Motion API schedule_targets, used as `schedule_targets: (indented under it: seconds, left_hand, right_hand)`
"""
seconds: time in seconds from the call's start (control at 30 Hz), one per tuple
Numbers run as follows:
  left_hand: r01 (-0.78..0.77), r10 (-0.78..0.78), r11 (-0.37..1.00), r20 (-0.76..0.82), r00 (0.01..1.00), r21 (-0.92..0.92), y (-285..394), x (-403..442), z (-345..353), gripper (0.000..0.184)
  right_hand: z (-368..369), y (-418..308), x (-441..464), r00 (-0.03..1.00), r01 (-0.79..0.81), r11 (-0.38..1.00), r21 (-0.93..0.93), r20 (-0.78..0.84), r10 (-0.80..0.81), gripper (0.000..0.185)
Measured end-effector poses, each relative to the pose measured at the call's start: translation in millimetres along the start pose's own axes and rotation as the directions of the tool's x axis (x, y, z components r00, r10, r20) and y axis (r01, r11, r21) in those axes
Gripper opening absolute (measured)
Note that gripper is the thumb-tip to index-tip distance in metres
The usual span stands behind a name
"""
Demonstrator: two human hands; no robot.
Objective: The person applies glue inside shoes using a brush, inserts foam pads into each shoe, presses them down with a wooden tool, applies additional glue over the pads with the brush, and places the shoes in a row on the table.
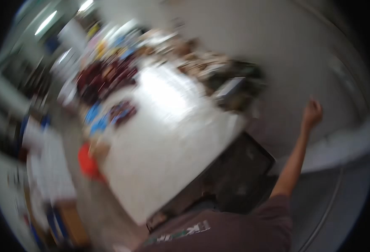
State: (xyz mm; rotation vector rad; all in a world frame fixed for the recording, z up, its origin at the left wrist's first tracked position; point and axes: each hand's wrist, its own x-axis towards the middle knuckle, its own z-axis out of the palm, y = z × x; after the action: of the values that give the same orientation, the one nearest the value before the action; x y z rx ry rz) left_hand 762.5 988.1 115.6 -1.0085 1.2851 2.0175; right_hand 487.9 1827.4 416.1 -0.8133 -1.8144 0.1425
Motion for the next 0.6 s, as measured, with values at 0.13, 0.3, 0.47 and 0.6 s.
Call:
schedule_targets:
  seconds: [0.13,0.3,0.47,0.6]
  left_hand:
    - [0.033,-0.065,0.953,-0.097,0.993,-0.301,-182,-88,-115,0.062]
    - [-0.010,-0.101,0.831,-0.168,0.980,-0.556,-304,-135,-239,0.062]
    - [0.104,-0.205,0.873,-0.165,0.965,-0.476,-276,-220,-306,0.067]
    - [0.106,-0.234,0.816,-0.157,0.960,-0.568,-257,-222,-366,0.062]
  right_hand:
    - [-21,-147,-253,0.921,0.053,0.972,0.231,0.364,-0.137,0.035]
    - [-196,-366,-575,0.310,-0.143,0.767,0.625,0.764,-0.565,0.022]
    - [-278,-498,-691,-0.080,-0.002,0.650,0.760,0.647,-0.758,0.023]
    - [-295,-558,-723,-0.231,0.047,0.743,0.668,0.731,-0.642,0.015]
